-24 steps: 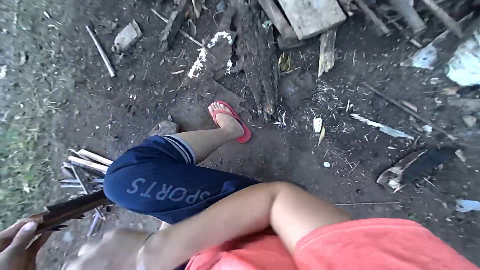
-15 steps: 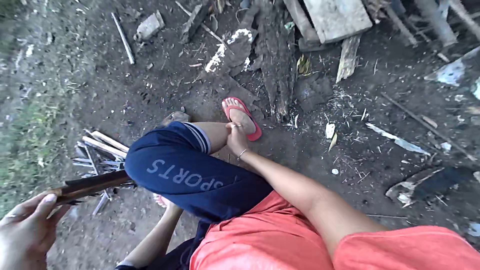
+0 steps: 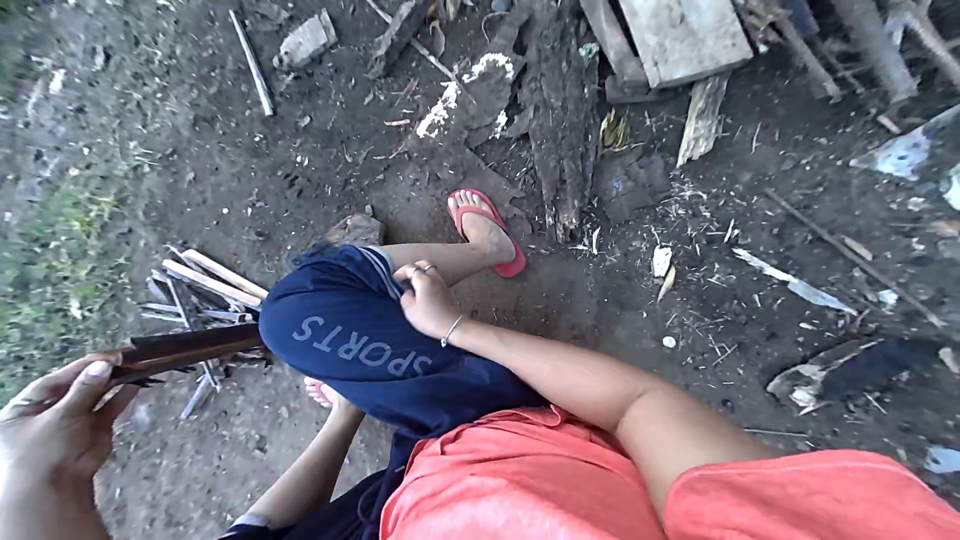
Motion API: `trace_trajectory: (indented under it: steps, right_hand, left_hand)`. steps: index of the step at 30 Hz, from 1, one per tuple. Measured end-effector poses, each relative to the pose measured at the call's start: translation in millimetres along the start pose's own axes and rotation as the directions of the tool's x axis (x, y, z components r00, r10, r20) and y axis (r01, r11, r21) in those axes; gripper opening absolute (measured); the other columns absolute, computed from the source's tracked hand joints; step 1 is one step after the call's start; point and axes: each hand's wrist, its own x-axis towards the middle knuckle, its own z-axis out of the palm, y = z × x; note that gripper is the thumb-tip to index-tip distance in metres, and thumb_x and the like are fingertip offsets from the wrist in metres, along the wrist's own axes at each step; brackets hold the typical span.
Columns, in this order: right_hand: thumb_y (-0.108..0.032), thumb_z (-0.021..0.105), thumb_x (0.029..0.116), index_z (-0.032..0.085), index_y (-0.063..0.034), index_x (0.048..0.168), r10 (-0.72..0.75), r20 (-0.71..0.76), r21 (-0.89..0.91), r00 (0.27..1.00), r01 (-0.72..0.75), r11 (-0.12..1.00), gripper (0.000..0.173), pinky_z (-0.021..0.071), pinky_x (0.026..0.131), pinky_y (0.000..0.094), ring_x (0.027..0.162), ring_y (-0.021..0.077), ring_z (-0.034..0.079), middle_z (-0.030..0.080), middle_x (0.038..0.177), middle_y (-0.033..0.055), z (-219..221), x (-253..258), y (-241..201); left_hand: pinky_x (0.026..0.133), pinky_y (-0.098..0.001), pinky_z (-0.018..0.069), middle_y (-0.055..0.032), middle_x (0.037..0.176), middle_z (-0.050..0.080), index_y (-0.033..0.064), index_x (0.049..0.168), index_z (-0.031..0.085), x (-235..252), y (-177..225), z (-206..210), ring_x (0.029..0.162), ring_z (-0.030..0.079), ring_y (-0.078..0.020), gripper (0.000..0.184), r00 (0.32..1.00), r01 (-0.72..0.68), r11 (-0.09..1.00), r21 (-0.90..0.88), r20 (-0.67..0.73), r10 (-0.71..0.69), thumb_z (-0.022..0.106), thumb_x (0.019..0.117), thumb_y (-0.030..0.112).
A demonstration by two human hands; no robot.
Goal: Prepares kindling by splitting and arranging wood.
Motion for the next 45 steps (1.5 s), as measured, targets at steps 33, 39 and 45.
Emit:
trace_trajectory:
  steps: [33, 39, 45]
  right_hand:
    - [-0.02, 0.046, 0.1073, 0.061, 0.0015, 0.134, 0.23, 0.005, -0.407, 0.973, -0.208, 0.889, 0.038, 0.0414, 0.112, 0.0592, 0.135, 0.0419, 0.053, 0.06, 0.139, 0.0265, -62, 80, 62]
    - [-0.025, 0.054, 0.1037, 0.061, 0.0011, 0.132, 0.272, -0.009, -0.343, 0.962, -0.259, 0.903, 0.039, 0.0454, 0.105, 0.0641, 0.129, 0.0454, 0.056, 0.062, 0.132, 0.0295, -48, 61, 4]
    - [-0.026, 0.046, 0.1079, 0.062, 0.0043, 0.131, 0.116, -0.055, -0.359, 0.992, -0.128, 0.925, 0.041, 0.0415, 0.112, 0.0597, 0.133, 0.0421, 0.054, 0.062, 0.135, 0.0281, -64, 66, -1]
  left_hand:
    - [0.078, -0.0246, 0.0609, 0.0099, 0.11, 0.071, 0.0168, 0.116, 0.066, -22, 13, 19, 0.091, 0.07, -0.0031, 0.017, 0.998, 0.008, 0.998, -0.057, -0.055, -0.011, 0.064, 0.0995, 0.012]
    - [0.082, -0.024, 0.0587, 0.0082, 0.116, 0.07, 0.0161, 0.124, 0.066, 12, -9, 21, 0.096, 0.068, -0.0022, 0.027, 0.998, -0.07, 0.997, -0.017, -0.008, 0.07, 0.067, 0.0995, 0.028]
    - [0.083, -0.0276, 0.0584, 0.0028, 0.117, 0.07, 0.0127, 0.123, 0.067, 29, -1, 41, 0.096, 0.068, -0.0035, 0.029, 0.993, -0.12, 0.993, 0.007, -0.013, 0.12, 0.067, 0.0997, 0.031]
